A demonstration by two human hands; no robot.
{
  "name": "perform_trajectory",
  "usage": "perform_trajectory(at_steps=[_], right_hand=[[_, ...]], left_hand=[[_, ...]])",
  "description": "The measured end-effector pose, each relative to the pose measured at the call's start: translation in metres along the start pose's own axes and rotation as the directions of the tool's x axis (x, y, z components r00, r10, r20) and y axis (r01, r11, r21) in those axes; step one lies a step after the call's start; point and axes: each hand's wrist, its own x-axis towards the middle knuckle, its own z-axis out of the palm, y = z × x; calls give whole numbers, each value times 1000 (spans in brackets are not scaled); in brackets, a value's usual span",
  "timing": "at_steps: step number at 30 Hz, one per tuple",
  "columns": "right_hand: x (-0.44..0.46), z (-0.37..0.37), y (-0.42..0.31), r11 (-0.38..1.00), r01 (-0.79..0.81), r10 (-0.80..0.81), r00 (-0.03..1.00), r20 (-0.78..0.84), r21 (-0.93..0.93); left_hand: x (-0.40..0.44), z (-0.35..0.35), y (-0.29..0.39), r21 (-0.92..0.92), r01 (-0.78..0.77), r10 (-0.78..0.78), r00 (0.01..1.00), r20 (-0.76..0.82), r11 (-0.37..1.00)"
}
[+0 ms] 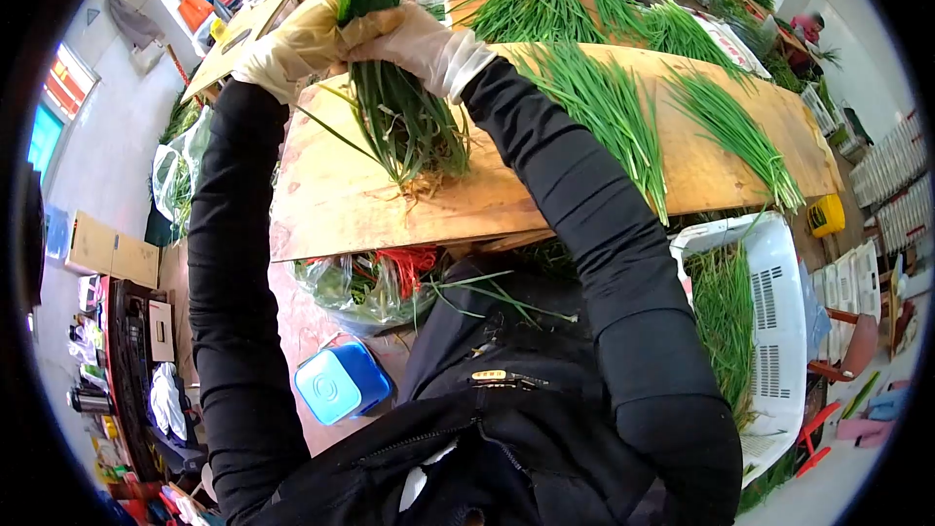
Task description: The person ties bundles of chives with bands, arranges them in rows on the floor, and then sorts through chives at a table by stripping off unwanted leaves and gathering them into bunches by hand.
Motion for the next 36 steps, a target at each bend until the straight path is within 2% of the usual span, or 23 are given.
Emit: perform_trajectory(at_steps=[1, 2, 3, 4, 6, 7, 8, 10, 13, 14, 15, 16, 17, 18, 19, 22, 24, 26, 28, 30, 32, 34, 36], right_hand=[[4, -1, -4, 927, 111, -138, 989, -50, -358], [9, -2, -12, 895, -53, -43, 978, -204, -442], [8, -1, -25, 947, 5, -78, 973, -217, -321], [6, -3, -39, 979, 65, -111, 966, -235, -195], [-1, -12, -43, 903, 157, -224, 966, -127, -400], [-5, -14, -26, 826, 146, -242, 964, -109, -545], [-9, -18, -9, 723, 134, -260, 962, -88, -677], [-16, -19, -18, 969, -38, -14, 978, -207, -244], [-21, -8, -25, 981, 123, -172, 913, -371, -151], [-18, -13, -12, 929, 148, -242, 936, -255, -338], [-23, -11, -11, 956, 75, -165, 937, -306, -284], [-26, -13, -14, 972, 13, -97, 933, -348, -234], [-28, -16, -23, 954, -33, -88, 920, -381, -298], [-31, -17, -31, 931, -89, -74, 905, -420, -354], [-30, -14, -34, 927, 97, -283, 816, -503, -363], [-61, -10, -54, 984, 116, -2, 772, -636, 138], [-90, 2, -72, 968, 190, -37, 748, -662, 161], [-120, 8, -81, 955, 216, -8, 704, -711, 202], [-155, 21, -85, 982, 56, -171, 672, -721, -180], [-195, 18, -84, 989, 143, -135, 721, -680, -44], [-237, 27, -90, 988, 135, -27, 636, -771, 76], [-280, 21, -88, 994, 85, 8, 583, -812, 71], [-317, 21, -87, 988, 105, 60, 405, -912, 111]], left_hand=[[-4, -5, 16, -59, 140, -145, 986, -79, 988], [-5, -6, 28, -130, 270, -288, 946, -148, 954], [1, -3, 34, -21, -123, 102, 895, -434, 992], [-9, -13, 44, 200, -75, 164, 864, -475, 977], [-38, 13, 27, -217, -253, 29, 712, -701, 943], [-54, 19, 11, 70, 49, 19, 675, -738, 996], [-68, 32, -8, 2, 150, -102, 677, -728, 989], [-96, 73, -20, -212, 232, -311, 601, -736, 949], [-139, 135, -13, -272, 322, -404, 480, -779, 907], [-148, 159, -9, -353, 262, -439, 483, -758, 898], [-156, 177, 1, -585, 177, -572, 552, -607, 792], [-164, 195, 5, -528, 277, -555, 670, -492, 803], [-157, 203, 18, -740, 204, -634, 684, -361, 641], [-153, 197, 23, -455, 501, -659, 684, -312, 736], [-152, 210, 7, -406, 463, -608, 690, -394, 788], [-131, 219, 2, -364, 350, -500, 693, -519, 863], [-106, 214, 30, -381, 264, -448, 695, -562, 886], [-88, 213, 66, -812, -84, -430, 815, -389, 577], [-84, 228, 83, -754, 28, -344, 900, -267, 657], [-87, 259, 101, -872, 71, -437, 883, -170, 484], [-98, 284, 109, -748, 34, -231, 959, -162, 663], [-106, 288, 127, -583, 147, -143, 988, 54, 799], [-119, 316, 133, -330, 112, -140, 988, -64, 937]])
